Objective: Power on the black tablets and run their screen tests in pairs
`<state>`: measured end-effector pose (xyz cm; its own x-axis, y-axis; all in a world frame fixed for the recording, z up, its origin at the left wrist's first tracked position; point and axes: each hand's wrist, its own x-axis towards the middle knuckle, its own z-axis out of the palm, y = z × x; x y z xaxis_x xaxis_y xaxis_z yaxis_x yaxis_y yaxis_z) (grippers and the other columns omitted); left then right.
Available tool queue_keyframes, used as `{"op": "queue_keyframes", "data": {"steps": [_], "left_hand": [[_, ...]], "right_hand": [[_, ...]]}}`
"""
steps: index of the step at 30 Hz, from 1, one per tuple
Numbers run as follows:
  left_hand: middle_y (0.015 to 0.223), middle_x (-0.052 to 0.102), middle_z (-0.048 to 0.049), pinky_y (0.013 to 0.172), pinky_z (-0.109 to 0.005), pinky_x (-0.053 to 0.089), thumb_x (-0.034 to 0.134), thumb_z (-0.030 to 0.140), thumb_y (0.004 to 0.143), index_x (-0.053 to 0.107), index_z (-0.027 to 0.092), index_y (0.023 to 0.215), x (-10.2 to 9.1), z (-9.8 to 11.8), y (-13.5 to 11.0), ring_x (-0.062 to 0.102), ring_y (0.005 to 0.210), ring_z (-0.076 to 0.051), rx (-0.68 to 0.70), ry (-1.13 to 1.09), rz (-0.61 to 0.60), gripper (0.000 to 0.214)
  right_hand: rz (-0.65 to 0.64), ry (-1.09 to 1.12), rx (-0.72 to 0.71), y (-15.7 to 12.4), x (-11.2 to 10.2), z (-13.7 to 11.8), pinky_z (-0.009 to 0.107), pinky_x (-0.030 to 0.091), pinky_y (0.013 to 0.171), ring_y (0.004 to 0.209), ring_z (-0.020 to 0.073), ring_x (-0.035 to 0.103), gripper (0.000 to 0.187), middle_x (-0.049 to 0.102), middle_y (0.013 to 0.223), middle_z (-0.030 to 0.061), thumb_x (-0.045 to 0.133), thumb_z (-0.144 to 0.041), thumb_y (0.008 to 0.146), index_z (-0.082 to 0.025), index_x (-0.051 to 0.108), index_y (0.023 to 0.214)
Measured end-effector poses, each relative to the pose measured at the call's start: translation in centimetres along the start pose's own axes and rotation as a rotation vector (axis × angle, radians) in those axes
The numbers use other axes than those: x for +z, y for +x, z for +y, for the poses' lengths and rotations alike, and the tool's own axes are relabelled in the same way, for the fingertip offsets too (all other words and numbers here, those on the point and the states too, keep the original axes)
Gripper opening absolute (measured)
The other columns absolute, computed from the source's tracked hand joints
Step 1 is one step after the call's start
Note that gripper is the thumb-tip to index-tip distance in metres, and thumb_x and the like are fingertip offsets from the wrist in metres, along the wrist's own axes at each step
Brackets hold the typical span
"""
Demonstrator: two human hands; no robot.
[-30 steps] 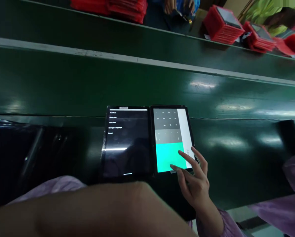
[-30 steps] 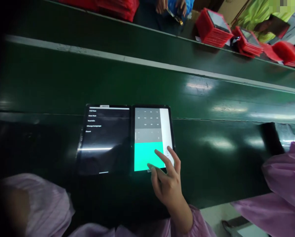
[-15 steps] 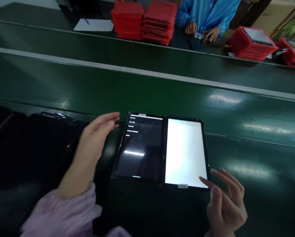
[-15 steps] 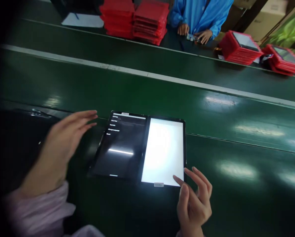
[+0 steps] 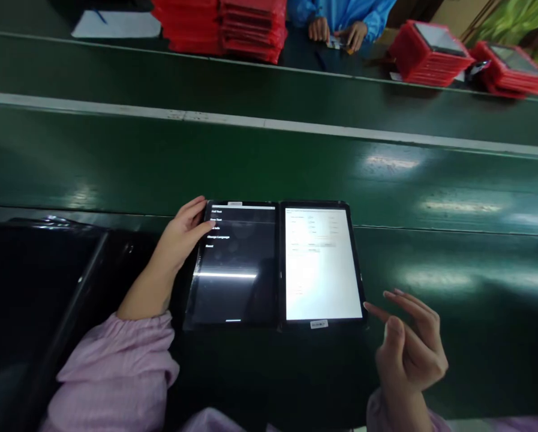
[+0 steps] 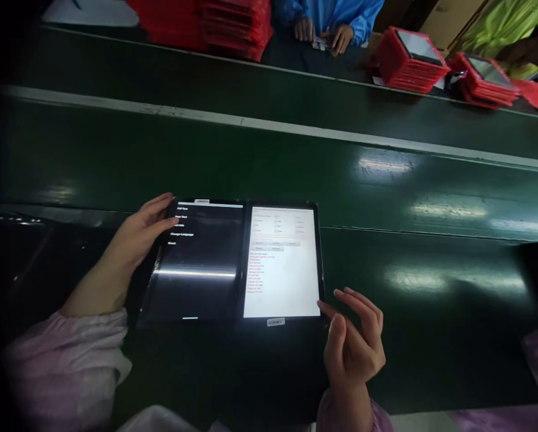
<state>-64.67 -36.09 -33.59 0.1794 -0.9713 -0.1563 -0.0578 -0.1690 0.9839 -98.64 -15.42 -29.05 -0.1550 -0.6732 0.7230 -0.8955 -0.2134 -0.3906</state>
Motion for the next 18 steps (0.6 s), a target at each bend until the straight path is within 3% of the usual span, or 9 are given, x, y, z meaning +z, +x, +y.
{"op": "queue_keyframes", "data": {"steps": [4, 9, 11, 15, 18], "left_hand": [[0.15, 0.069, -0.0096, 0.134, -0.054, 0.038, 0.082, 0.018, 0.065, 0.08, 0.024, 0.099, 0.0, -0.1, -0.5, 0.046, 0.16, -0.038, -0.017, -0.124, 0.002, 0.034], [0.135, 0.081, -0.0047, 0.132, -0.053, 0.042, 0.082, 0.016, 0.063, 0.083, 0.025, 0.099, 0.4, 0.1, -0.8, 0.057, 0.153, -0.035, -0.055, -0.209, 0.043, 0.037], [0.13, 0.083, -0.0046, 0.131, -0.051, 0.044, 0.081, 0.015, 0.065, 0.083, 0.024, 0.1, 0.6, 0.2, -1.0, 0.06, 0.149, -0.035, -0.054, -0.23, 0.07, 0.036], [0.13, 0.083, -0.006, 0.13, -0.051, 0.045, 0.078, 0.018, 0.072, 0.081, 0.022, 0.106, 1.0, -0.1, -2.3, 0.06, 0.149, -0.034, -0.051, -0.263, 0.098, 0.035], [0.135, 0.081, -0.007, 0.131, -0.052, 0.044, 0.078, 0.02, 0.074, 0.081, 0.024, 0.111, 1.0, -0.2, -4.3, 0.054, 0.155, -0.036, -0.072, -0.246, 0.111, 0.037]], "right_hand": [[-0.046, -0.013, -0.013, 0.5, 0.0, -0.1, 0.044, 0.063, 0.078, 0.102, 0.0261, 0.075, 0.034, 0.077, 0.104, 0.006, 0.059, -0.01, 0.103, -0.028, 0.086, 0.092], [-0.202, 0.062, -0.173, 0.9, 0.5, -0.3, 0.041, 0.063, 0.078, 0.106, 0.0252, 0.075, 0.03, 0.078, 0.108, 0.0063, 0.06, -0.009, 0.101, -0.025, 0.083, 0.091], [-0.212, 0.045, -0.104, 0.7, 0.7, 0.2, 0.042, 0.063, 0.081, 0.108, 0.0258, 0.075, 0.03, 0.078, 0.111, 0.0068, 0.058, -0.012, 0.103, -0.026, 0.084, 0.098], [-0.246, -0.058, 0.205, 0.1, 1.2, 2.3, 0.043, 0.064, 0.082, 0.106, 0.0259, 0.075, 0.031, 0.077, 0.121, 0.0109, 0.055, -0.034, 0.11, -0.025, 0.079, 0.127], [-0.252, -0.07, 0.229, 0.4, 1.9, 3.0, 0.045, 0.064, 0.085, 0.109, 0.028, 0.075, 0.036, 0.076, 0.124, 0.0126, 0.056, -0.04, 0.11, -0.024, 0.075, 0.135]]}}
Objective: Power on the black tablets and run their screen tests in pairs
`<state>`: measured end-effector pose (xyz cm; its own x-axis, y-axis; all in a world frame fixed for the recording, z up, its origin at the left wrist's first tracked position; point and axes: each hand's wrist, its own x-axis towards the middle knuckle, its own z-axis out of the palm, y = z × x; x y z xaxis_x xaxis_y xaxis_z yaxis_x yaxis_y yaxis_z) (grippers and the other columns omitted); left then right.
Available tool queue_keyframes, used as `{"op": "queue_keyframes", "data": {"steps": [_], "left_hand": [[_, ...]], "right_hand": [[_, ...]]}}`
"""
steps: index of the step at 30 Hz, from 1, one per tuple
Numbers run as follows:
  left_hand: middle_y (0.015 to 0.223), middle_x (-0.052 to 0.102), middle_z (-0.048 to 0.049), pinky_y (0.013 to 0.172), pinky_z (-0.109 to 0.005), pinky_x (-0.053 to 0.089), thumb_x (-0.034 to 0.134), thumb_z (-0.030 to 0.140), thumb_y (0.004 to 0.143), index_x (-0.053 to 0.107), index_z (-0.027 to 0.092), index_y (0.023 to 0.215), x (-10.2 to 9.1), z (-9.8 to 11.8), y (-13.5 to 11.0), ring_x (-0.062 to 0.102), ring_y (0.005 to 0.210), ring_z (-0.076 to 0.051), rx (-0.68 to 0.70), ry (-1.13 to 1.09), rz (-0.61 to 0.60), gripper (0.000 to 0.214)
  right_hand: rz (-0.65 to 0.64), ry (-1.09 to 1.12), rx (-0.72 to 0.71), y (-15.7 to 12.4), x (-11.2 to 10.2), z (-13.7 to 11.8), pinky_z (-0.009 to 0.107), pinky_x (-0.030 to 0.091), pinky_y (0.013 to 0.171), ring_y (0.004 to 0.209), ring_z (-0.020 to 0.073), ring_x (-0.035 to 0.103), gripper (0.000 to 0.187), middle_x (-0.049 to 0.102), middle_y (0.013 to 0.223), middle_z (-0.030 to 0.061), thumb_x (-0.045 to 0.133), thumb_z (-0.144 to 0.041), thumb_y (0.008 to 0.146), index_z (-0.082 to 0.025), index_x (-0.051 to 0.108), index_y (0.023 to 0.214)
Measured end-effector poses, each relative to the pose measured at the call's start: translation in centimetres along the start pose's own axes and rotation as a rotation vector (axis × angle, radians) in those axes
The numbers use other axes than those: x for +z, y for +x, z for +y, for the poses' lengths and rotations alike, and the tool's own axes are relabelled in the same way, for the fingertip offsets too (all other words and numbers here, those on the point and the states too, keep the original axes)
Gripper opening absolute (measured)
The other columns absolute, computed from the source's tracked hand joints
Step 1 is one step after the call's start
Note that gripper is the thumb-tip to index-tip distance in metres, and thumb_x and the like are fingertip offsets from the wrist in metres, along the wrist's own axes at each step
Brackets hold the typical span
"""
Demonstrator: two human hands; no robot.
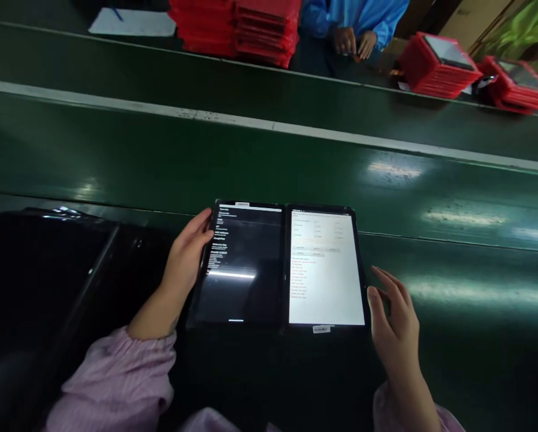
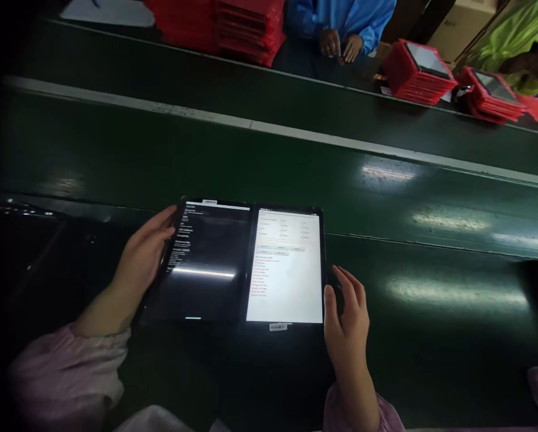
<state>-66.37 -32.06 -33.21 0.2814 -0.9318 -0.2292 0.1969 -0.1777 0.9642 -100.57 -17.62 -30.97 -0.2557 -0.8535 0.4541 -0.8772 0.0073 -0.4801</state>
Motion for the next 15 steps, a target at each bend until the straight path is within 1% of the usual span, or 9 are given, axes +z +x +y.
{"op": "queue_keyframes", "data": {"steps": [2, 4, 6, 9, 12, 15], "left_hand": [[0.138, 0.079, -0.0076, 0.132, -0.052, 0.042, 0.079, 0.022, 0.075, 0.081, 0.025, 0.115, -0.2, 0.0, -1.3, 0.051, 0.158, -0.036, -0.017, 0.004, 0.013, 0.04], [0.142, 0.078, -0.0089, 0.133, -0.051, 0.04, 0.08, 0.025, 0.076, 0.081, 0.024, 0.118, -0.4, 0.2, -2.4, 0.048, 0.159, -0.036, -0.041, -0.021, 0.033, 0.041], [0.141, 0.078, -0.0108, 0.134, -0.051, 0.038, 0.079, 0.028, 0.078, 0.081, 0.022, 0.116, -0.5, 0.4, -3.2, 0.048, 0.16, -0.036, -0.082, -0.078, 0.055, 0.039], [0.137, 0.08, -0.012, 0.134, -0.051, 0.037, 0.074, 0.031, 0.08, 0.082, 0.021, 0.111, -0.6, 0.4, -4.1, 0.05, 0.158, -0.036, -0.135, -0.187, 0.09, 0.034], [0.137, 0.08, -0.0097, 0.132, -0.05, 0.04, 0.073, 0.033, 0.082, 0.082, 0.022, 0.113, -0.3, -0.3, -4.9, 0.056, 0.153, -0.034, -0.153, -0.28, 0.101, 0.033], [0.134, 0.082, -0.0079, 0.13, -0.05, 0.043, 0.072, 0.036, 0.084, 0.083, 0.024, 0.113, 0.0, -1.2, -5.4, 0.062, 0.147, -0.032, -0.186, -0.374, 0.081, 0.033]], "right_hand": [[0.028, -0.042, -0.087, 0.7, 0.5, -1.0, 0.05, 0.063, 0.09, 0.118, 0.0313, 0.072, 0.033, 0.075, 0.126, 0.013, 0.057, -0.037, 0.109, -0.025, 0.076, 0.133], [0.012, -0.058, -0.206, 1.7, 1.0, -3.0, 0.054, 0.063, 0.094, 0.128, 0.0343, 0.067, 0.028, 0.074, 0.129, 0.0126, 0.057, -0.032, 0.109, -0.027, 0.077, 0.129], [-0.068, -0.015, -0.328, 2.7, 1.7, -5.5, 0.058, 0.064, 0.099, 0.137, 0.0353, 0.063, 0.026, 0.073, 0.132, 0.0126, 0.057, -0.027, 0.109, -0.026, 0.077, 0.126], [-0.229, 0.062, -0.476, 3.9, 3.1, -9.1, 0.06, 0.064, 0.105, 0.148, 0.0364, 0.056, 0.026, 0.07, 0.14, 0.0153, 0.054, -0.023, 0.11, -0.02, 0.076, 0.124], [-0.361, 0.067, -0.533, 4.3, 4.8, -12.0, 0.062, 0.064, 0.108, 0.154, 0.0397, 0.05, 0.03, 0.066, 0.147, 0.0183, 0.052, -0.022, 0.11, -0.016, 0.078, 0.124], [-0.471, 0.059, -0.591, 3.9, 6.8, -14.2, 0.066, 0.062, 0.112, 0.158, 0.0451, 0.044, 0.031, 0.061, 0.156, 0.0187, 0.056, -0.024, 0.108, -0.017, 0.079, 0.129]]}}
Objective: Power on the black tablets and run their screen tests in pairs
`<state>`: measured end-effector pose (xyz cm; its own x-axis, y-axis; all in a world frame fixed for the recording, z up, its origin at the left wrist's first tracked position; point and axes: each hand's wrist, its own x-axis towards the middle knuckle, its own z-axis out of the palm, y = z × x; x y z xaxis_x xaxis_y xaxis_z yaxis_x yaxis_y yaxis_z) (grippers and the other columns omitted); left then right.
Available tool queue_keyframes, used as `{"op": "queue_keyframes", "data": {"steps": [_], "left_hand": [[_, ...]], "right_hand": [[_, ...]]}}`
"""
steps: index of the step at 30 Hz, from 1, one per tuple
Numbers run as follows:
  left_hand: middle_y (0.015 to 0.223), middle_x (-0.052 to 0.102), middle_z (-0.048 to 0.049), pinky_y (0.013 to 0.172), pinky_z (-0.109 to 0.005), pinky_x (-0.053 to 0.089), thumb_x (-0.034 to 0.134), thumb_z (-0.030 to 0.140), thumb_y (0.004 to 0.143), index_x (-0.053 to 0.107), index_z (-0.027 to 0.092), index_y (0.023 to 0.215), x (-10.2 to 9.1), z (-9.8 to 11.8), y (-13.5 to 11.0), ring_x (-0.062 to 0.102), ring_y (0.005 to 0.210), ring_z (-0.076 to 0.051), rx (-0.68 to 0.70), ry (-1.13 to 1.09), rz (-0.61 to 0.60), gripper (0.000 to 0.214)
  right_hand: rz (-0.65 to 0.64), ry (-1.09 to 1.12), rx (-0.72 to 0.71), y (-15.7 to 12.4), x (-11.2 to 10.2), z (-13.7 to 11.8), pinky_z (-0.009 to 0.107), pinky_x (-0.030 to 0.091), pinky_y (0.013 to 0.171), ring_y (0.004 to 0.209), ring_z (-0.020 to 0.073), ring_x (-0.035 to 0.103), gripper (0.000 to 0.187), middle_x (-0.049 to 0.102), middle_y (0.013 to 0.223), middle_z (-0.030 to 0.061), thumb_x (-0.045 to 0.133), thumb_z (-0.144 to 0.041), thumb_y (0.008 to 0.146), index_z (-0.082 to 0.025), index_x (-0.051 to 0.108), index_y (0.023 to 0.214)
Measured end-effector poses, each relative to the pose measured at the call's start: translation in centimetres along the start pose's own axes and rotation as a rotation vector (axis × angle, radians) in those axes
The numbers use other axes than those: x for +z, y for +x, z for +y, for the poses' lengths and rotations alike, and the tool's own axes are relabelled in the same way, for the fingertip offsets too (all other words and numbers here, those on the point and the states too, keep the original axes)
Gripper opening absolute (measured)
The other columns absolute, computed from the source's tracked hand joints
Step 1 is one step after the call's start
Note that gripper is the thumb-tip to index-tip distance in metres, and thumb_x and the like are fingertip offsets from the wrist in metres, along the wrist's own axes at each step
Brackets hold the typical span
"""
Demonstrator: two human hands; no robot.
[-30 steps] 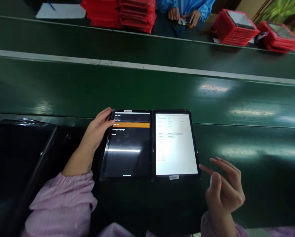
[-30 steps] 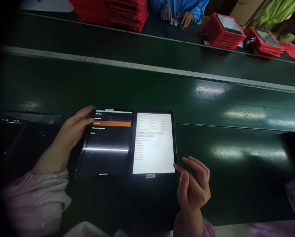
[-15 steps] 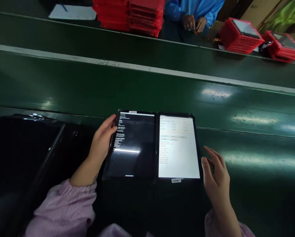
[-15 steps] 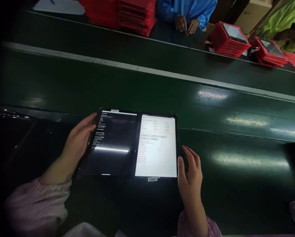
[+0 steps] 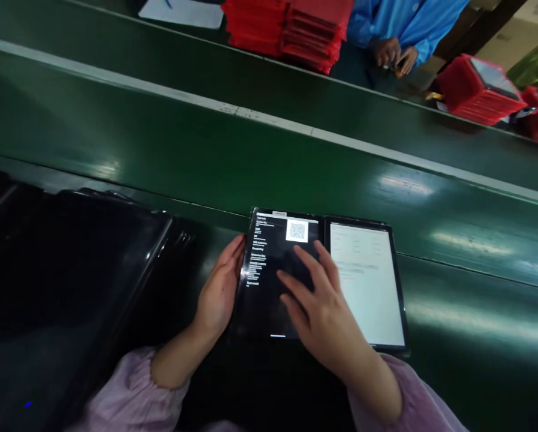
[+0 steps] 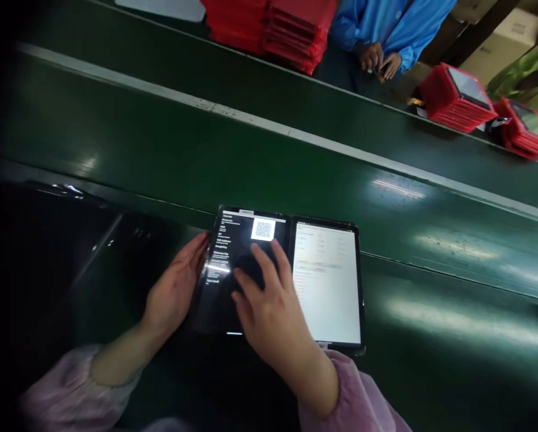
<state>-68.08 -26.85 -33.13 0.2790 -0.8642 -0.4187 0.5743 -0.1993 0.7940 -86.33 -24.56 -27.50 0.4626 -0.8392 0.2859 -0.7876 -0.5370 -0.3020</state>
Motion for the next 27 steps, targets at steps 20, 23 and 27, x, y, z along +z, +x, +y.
{"op": "queue_keyframes", "data": {"steps": [20, 23, 27], "left_hand": [[0.123, 0.084, -0.0086, 0.123, -0.056, 0.05, 0.079, 0.046, 0.086, 0.087, 0.025, 0.101, -2.3, 1.8, 0.7, 0.07, 0.135, -0.035, -0.218, 0.032, -0.1, 0.028], [0.123, 0.084, -0.0071, 0.121, -0.053, 0.052, 0.078, 0.046, 0.087, 0.087, 0.026, 0.101, -2.4, 1.8, 0.8, 0.071, 0.132, -0.033, -0.215, 0.042, -0.103, 0.026], [0.123, 0.084, -0.0062, 0.119, -0.051, 0.054, 0.079, 0.047, 0.087, 0.087, 0.027, 0.101, -2.3, 1.9, 0.7, 0.072, 0.131, -0.032, -0.204, 0.063, -0.104, 0.025]], "right_hand": [[-0.108, -0.098, -0.003, -1.3, 1.4, -0.4, 0.063, 0.06, 0.115, 0.169, 0.0404, 0.024, 0.029, 0.06, 0.158, 0.0137, 0.056, -0.024, 0.109, -0.021, 0.079, 0.125], [-0.002, -0.098, 0.043, -1.0, 0.9, 0.2, 0.058, 0.061, 0.114, 0.164, 0.0376, 0.036, 0.023, 0.066, 0.149, 0.0143, 0.057, -0.023, 0.109, -0.02, 0.079, 0.115], [0.111, -0.142, 0.128, -0.4, 0.4, 1.1, 0.06, 0.06, 0.113, 0.16, 0.0366, 0.041, 0.023, 0.066, 0.147, 0.0147, 0.056, -0.024, 0.11, -0.021, 0.077, 0.118]]}}
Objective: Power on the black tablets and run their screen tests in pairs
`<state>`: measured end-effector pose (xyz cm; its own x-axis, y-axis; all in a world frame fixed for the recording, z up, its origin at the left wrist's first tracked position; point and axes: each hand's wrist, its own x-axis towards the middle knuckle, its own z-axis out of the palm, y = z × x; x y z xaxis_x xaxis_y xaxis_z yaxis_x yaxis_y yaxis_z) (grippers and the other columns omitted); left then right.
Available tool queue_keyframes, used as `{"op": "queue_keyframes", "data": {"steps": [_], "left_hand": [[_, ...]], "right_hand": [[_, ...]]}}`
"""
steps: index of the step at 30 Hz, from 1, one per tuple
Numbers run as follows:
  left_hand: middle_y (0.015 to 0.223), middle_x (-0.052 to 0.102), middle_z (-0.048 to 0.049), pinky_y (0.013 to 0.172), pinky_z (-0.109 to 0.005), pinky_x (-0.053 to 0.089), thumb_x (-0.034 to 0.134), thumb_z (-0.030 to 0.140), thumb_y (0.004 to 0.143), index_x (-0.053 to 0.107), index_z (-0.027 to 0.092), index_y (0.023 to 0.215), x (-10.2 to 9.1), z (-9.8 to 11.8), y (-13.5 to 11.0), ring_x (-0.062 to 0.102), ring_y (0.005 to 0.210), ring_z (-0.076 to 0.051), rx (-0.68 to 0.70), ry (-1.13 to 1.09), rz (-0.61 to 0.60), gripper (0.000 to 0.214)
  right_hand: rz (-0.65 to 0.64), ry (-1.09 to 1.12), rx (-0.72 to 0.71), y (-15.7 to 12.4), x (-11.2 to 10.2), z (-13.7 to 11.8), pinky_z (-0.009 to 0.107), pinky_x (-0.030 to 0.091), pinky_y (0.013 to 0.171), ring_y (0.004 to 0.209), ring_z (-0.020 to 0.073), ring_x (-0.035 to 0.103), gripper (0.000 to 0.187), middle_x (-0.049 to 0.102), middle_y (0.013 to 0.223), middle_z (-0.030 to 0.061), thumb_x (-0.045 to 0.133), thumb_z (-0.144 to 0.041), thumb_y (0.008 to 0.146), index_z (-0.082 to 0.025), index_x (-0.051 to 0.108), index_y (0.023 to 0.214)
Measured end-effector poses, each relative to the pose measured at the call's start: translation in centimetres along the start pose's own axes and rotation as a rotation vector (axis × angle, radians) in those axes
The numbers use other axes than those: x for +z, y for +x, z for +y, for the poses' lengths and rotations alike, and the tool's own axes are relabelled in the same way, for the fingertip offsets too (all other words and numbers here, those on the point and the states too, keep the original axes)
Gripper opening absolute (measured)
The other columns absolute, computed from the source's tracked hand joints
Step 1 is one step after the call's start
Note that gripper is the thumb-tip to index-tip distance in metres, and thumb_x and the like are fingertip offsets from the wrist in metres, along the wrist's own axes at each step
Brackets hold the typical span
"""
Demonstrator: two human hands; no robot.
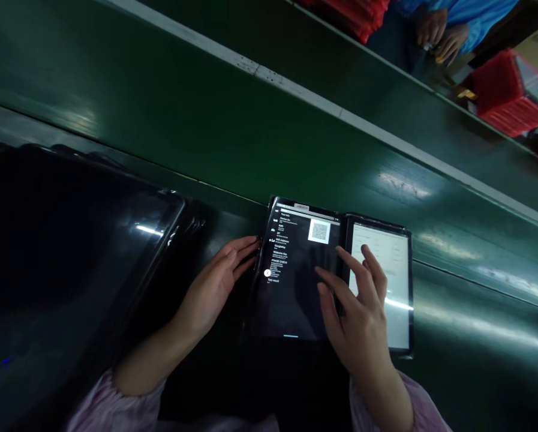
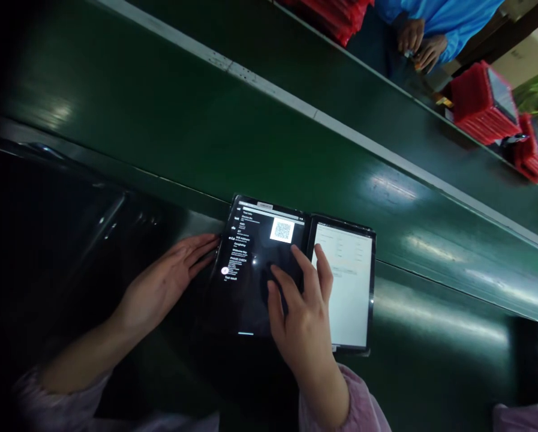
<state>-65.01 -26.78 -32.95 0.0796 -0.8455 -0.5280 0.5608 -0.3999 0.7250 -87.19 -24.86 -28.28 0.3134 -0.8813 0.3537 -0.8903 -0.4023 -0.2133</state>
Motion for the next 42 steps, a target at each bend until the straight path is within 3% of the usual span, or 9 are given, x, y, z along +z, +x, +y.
{"op": "queue_keyframes", "data": {"steps": [7, 14, 31, 36, 42], "left_hand": [[0.123, 0.084, -0.0075, 0.119, -0.052, 0.053, 0.08, 0.05, 0.087, 0.086, 0.026, 0.102, 0.2, 0.1, 0.2, 0.071, 0.133, -0.033, 0.015, 0.017, -0.02, 0.028], [0.126, 0.083, -0.0097, 0.123, -0.055, 0.049, 0.075, 0.048, 0.091, 0.084, 0.024, 0.104, 0.2, 0.2, 0.0, 0.069, 0.136, -0.035, 0.023, 0.051, -0.031, 0.029], [0.126, 0.082, -0.0116, 0.124, -0.056, 0.048, 0.078, 0.05, 0.088, 0.083, 0.023, 0.102, 0.4, 0.2, 0.0, 0.07, 0.134, -0.037, 0.009, 0.061, -0.022, 0.031], [0.127, 0.082, -0.011, 0.125, -0.055, 0.048, 0.081, 0.048, 0.085, 0.083, 0.023, 0.103, 0.3, 0.3, -0.1, 0.07, 0.134, -0.036, -0.002, 0.079, -0.03, 0.031], [0.128, 0.082, -0.0108, 0.126, -0.055, 0.045, 0.08, 0.045, 0.084, 0.083, 0.023, 0.103, 0.2, 0.2, 0.0, 0.07, 0.134, -0.036, -0.001, 0.086, -0.02, 0.029]], "right_hand": [[-0.057, 0.049, -0.025, 0.9, 1.2, -0.9, 0.068, 0.054, 0.119, 0.161, 0.0399, 0.037, 0.026, 0.059, 0.154, 0.0167, 0.057, -0.026, 0.109, -0.02, 0.074, 0.128], [-0.056, -0.042, 0.066, 1.9, 2.4, -0.4, 0.08, 0.041, 0.124, 0.166, 0.0464, 0.024, 0.036, 0.047, 0.165, 0.0199, 0.051, -0.032, 0.111, -0.021, 0.069, 0.14], [-0.028, -0.053, 0.075, 3.0, 3.2, 0.5, 0.082, 0.036, 0.125, 0.166, 0.0469, 0.023, 0.038, 0.043, 0.169, 0.0182, 0.049, -0.035, 0.112, -0.023, 0.067, 0.143], [-0.06, -0.038, 0.103, 3.3, 3.7, 1.0, 0.082, 0.036, 0.125, 0.167, 0.0498, 0.02, 0.039, 0.044, 0.169, 0.0205, 0.05, -0.035, 0.111, -0.019, 0.071, 0.14], [0.002, -0.021, 0.104, 3.0, 2.7, 1.4, 0.083, 0.033, 0.126, 0.166, 0.0456, 0.025, 0.036, 0.049, 0.167, 0.0158, 0.049, -0.035, 0.112, -0.025, 0.07, 0.139]]}}
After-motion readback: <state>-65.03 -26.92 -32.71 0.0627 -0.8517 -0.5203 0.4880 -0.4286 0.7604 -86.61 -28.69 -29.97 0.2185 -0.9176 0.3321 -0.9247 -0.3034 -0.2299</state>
